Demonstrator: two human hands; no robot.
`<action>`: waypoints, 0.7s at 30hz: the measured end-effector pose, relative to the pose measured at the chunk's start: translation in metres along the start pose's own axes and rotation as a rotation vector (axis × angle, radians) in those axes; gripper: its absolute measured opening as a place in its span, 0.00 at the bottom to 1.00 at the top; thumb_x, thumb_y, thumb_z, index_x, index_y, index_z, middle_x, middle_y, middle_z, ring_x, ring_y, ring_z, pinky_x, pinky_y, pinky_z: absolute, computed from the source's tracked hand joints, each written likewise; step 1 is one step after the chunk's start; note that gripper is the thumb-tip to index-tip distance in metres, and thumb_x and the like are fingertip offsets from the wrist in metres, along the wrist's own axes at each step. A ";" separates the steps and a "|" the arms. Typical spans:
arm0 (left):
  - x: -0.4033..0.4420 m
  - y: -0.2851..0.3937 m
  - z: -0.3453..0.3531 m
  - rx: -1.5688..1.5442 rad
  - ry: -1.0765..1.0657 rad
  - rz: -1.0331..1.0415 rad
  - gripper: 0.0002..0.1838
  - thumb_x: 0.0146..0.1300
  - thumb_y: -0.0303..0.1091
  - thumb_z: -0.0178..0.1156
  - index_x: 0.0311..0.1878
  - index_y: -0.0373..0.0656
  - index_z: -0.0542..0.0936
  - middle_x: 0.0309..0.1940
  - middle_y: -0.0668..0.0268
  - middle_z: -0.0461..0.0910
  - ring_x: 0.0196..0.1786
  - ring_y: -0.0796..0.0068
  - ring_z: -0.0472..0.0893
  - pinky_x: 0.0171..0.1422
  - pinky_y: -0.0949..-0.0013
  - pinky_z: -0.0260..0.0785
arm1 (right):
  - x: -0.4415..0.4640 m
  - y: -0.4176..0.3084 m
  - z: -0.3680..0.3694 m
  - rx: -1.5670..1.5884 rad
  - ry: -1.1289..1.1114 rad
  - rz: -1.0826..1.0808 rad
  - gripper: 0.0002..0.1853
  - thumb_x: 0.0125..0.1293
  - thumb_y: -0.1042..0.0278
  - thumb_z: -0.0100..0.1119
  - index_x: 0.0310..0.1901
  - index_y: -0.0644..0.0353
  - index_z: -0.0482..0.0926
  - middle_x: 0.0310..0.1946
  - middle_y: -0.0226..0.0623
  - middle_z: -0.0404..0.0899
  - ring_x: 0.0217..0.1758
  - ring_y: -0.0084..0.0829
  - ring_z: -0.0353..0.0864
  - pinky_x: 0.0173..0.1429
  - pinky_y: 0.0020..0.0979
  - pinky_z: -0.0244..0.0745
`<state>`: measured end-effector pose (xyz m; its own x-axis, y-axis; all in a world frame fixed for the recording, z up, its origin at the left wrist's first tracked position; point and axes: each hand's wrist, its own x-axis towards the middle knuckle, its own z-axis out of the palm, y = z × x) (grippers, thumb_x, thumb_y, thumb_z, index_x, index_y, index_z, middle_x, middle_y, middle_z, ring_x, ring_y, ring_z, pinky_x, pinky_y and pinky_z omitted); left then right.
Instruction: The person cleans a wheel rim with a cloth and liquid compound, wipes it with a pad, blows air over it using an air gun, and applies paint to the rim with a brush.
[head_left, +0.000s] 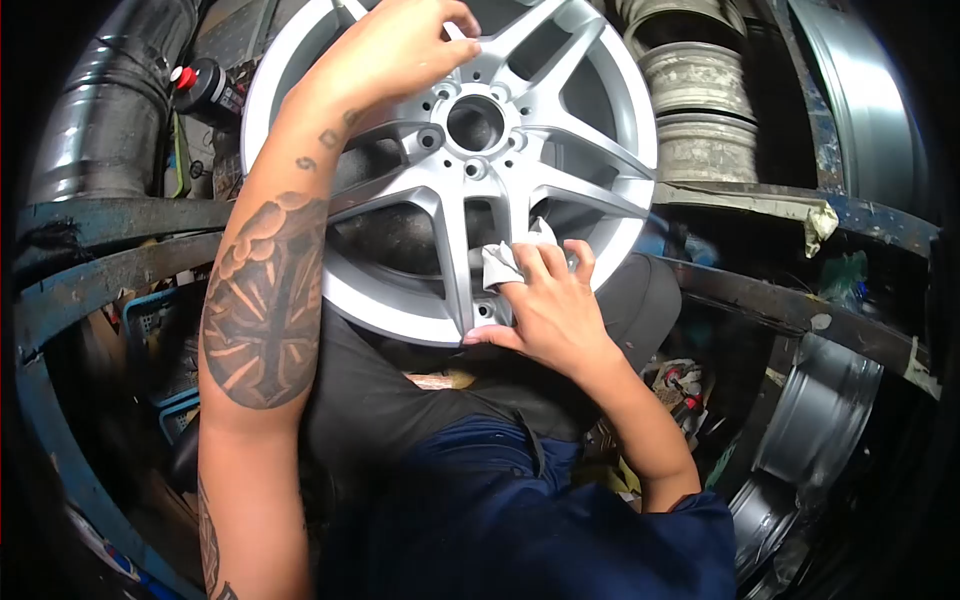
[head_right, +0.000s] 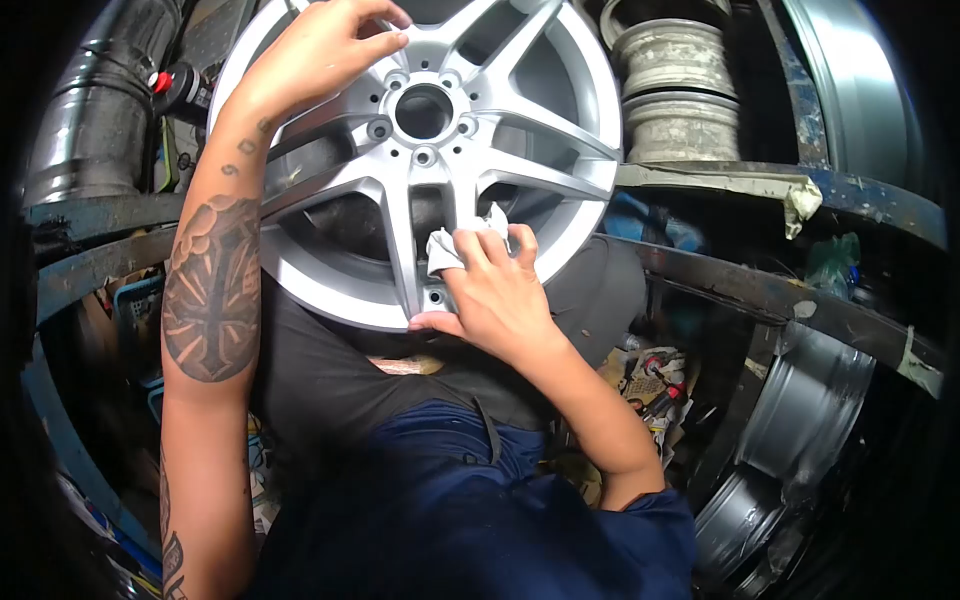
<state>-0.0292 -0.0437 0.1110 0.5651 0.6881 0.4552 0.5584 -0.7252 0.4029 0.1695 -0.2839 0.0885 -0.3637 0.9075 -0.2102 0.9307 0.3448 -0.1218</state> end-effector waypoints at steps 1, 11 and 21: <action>0.001 0.003 -0.004 -0.014 -0.027 -0.031 0.11 0.70 0.44 0.64 0.46 0.49 0.88 0.40 0.64 0.88 0.46 0.63 0.85 0.56 0.61 0.77 | -0.003 -0.003 0.004 -0.024 0.016 0.003 0.40 0.55 0.20 0.59 0.37 0.59 0.89 0.56 0.43 0.76 0.65 0.40 0.70 0.75 0.59 0.48; -0.004 -0.026 0.027 -0.883 -0.093 -0.077 0.13 0.67 0.36 0.68 0.53 0.45 0.84 0.46 0.61 0.86 0.50 0.69 0.84 0.59 0.65 0.75 | -0.019 -0.041 -0.015 -0.065 -0.182 -0.110 0.41 0.54 0.20 0.58 0.32 0.61 0.90 0.50 0.38 0.74 0.62 0.41 0.69 0.73 0.56 0.53; 0.005 -0.010 0.030 -0.431 -0.116 -0.132 0.11 0.73 0.40 0.60 0.49 0.45 0.85 0.43 0.58 0.86 0.51 0.58 0.83 0.62 0.56 0.70 | -0.035 0.015 -0.040 0.469 0.129 -0.020 0.28 0.42 0.49 0.87 0.45 0.53 0.92 0.46 0.40 0.81 0.56 0.45 0.72 0.65 0.44 0.62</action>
<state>-0.0137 -0.0316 0.0852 0.5842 0.7556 0.2964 0.3401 -0.5595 0.7558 0.1981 -0.3006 0.1329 -0.3457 0.9345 -0.0848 0.7953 0.2439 -0.5550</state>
